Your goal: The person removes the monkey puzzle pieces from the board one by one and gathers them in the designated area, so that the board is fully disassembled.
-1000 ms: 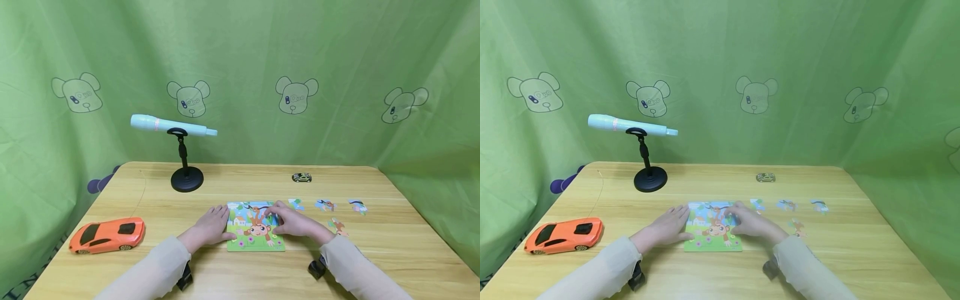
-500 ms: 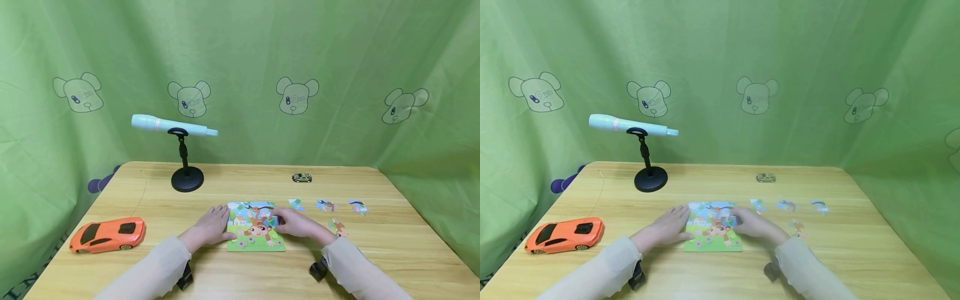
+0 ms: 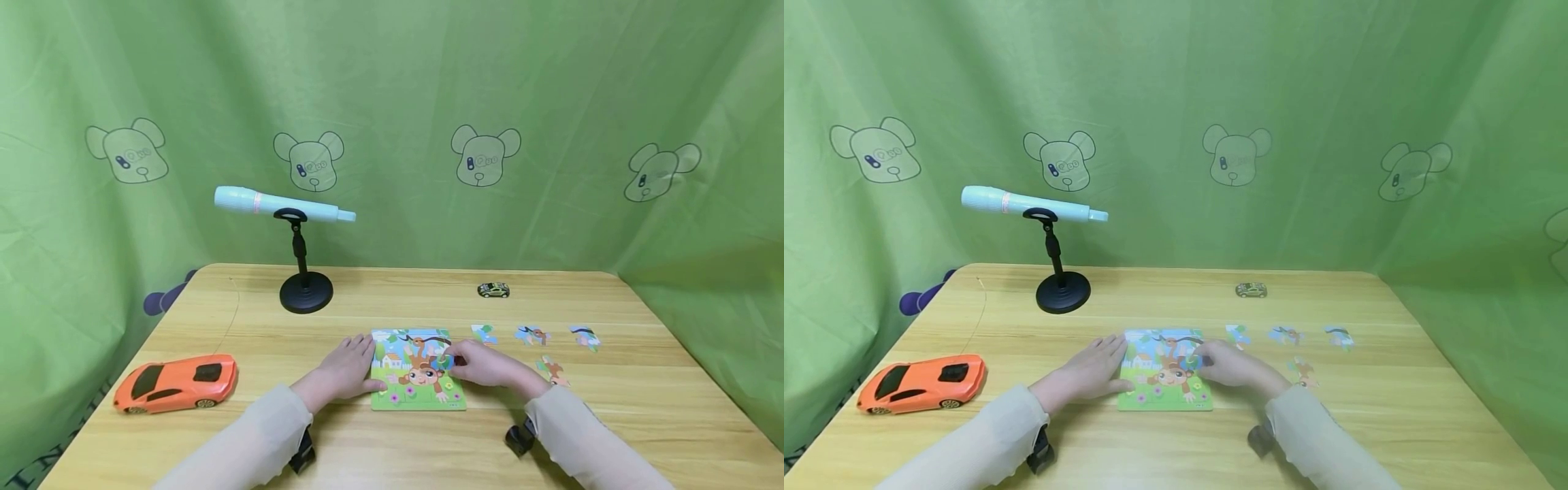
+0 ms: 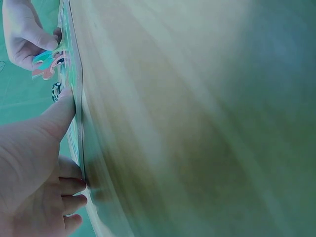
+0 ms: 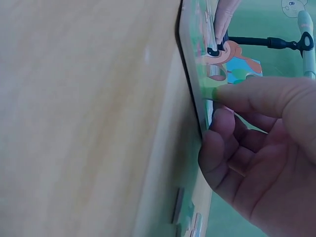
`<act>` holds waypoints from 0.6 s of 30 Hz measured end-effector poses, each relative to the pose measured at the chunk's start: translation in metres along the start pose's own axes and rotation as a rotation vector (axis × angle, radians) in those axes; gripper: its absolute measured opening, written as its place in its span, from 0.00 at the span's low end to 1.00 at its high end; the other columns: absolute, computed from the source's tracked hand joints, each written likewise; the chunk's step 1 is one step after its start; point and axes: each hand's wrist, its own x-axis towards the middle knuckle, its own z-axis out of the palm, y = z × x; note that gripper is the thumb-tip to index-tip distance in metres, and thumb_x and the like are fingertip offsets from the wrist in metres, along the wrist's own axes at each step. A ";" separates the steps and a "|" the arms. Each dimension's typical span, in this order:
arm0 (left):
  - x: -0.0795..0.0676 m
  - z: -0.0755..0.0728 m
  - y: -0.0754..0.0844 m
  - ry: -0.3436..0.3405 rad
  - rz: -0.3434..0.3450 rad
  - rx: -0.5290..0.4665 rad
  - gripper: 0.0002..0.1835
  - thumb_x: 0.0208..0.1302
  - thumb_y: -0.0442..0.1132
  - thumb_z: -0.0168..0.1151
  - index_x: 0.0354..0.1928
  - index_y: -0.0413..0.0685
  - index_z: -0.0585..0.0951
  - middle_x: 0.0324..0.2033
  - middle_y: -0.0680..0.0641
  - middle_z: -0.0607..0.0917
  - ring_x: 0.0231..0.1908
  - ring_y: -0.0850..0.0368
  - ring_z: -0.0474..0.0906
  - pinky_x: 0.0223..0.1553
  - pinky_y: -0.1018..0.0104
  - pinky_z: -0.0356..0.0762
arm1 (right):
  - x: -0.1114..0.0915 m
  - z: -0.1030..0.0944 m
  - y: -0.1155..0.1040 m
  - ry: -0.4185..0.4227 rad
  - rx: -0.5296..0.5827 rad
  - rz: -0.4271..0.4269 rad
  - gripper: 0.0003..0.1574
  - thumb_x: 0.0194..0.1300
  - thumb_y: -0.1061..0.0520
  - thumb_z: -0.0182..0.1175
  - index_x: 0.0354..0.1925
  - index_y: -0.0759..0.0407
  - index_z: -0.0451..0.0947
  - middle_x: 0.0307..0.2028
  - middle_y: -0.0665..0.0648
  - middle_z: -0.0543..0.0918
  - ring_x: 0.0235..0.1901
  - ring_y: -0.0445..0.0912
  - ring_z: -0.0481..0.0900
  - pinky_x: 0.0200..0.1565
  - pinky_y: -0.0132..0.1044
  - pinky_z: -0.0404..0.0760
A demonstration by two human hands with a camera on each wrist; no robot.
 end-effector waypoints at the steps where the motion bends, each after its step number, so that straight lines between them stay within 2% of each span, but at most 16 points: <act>1: 0.000 0.000 0.000 0.000 0.000 0.000 0.46 0.61 0.66 0.47 0.67 0.34 0.57 0.67 0.38 0.57 0.66 0.45 0.52 0.65 0.55 0.49 | 0.000 0.000 0.000 -0.003 0.007 -0.006 0.12 0.61 0.68 0.54 0.24 0.56 0.70 0.20 0.46 0.67 0.20 0.37 0.63 0.22 0.30 0.64; 4: 0.000 -0.001 0.000 0.000 -0.003 -0.002 0.46 0.61 0.66 0.47 0.67 0.34 0.57 0.67 0.38 0.57 0.66 0.45 0.52 0.65 0.55 0.49 | -0.002 -0.002 -0.002 -0.003 0.012 0.019 0.08 0.62 0.67 0.53 0.28 0.57 0.74 0.23 0.47 0.70 0.22 0.38 0.65 0.24 0.31 0.66; 6: 0.000 -0.001 0.000 -0.001 -0.004 -0.003 0.46 0.61 0.66 0.47 0.67 0.34 0.57 0.67 0.38 0.57 0.66 0.45 0.52 0.65 0.55 0.49 | -0.004 -0.003 -0.002 0.015 0.033 0.058 0.05 0.62 0.66 0.54 0.35 0.60 0.76 0.26 0.49 0.72 0.24 0.41 0.67 0.26 0.32 0.69; 9: 0.000 -0.001 0.001 -0.004 -0.005 -0.003 0.46 0.61 0.66 0.47 0.67 0.34 0.57 0.67 0.38 0.57 0.66 0.46 0.52 0.65 0.55 0.49 | -0.010 -0.008 0.000 0.080 0.074 0.072 0.10 0.61 0.68 0.55 0.43 0.63 0.72 0.29 0.53 0.72 0.27 0.44 0.69 0.28 0.33 0.73; 14: 0.000 -0.001 0.001 -0.005 -0.007 -0.009 0.46 0.61 0.65 0.47 0.67 0.34 0.57 0.67 0.38 0.57 0.66 0.46 0.52 0.65 0.56 0.48 | -0.023 -0.021 0.004 0.180 0.151 0.079 0.14 0.57 0.71 0.57 0.38 0.62 0.63 0.25 0.54 0.68 0.25 0.45 0.67 0.26 0.31 0.72; 18: 0.000 -0.001 0.001 -0.007 -0.011 -0.016 0.46 0.61 0.65 0.48 0.67 0.34 0.57 0.67 0.38 0.57 0.66 0.45 0.51 0.65 0.55 0.48 | -0.037 -0.033 0.012 0.214 0.205 0.080 0.12 0.59 0.70 0.55 0.38 0.63 0.62 0.23 0.55 0.66 0.21 0.45 0.67 0.23 0.32 0.72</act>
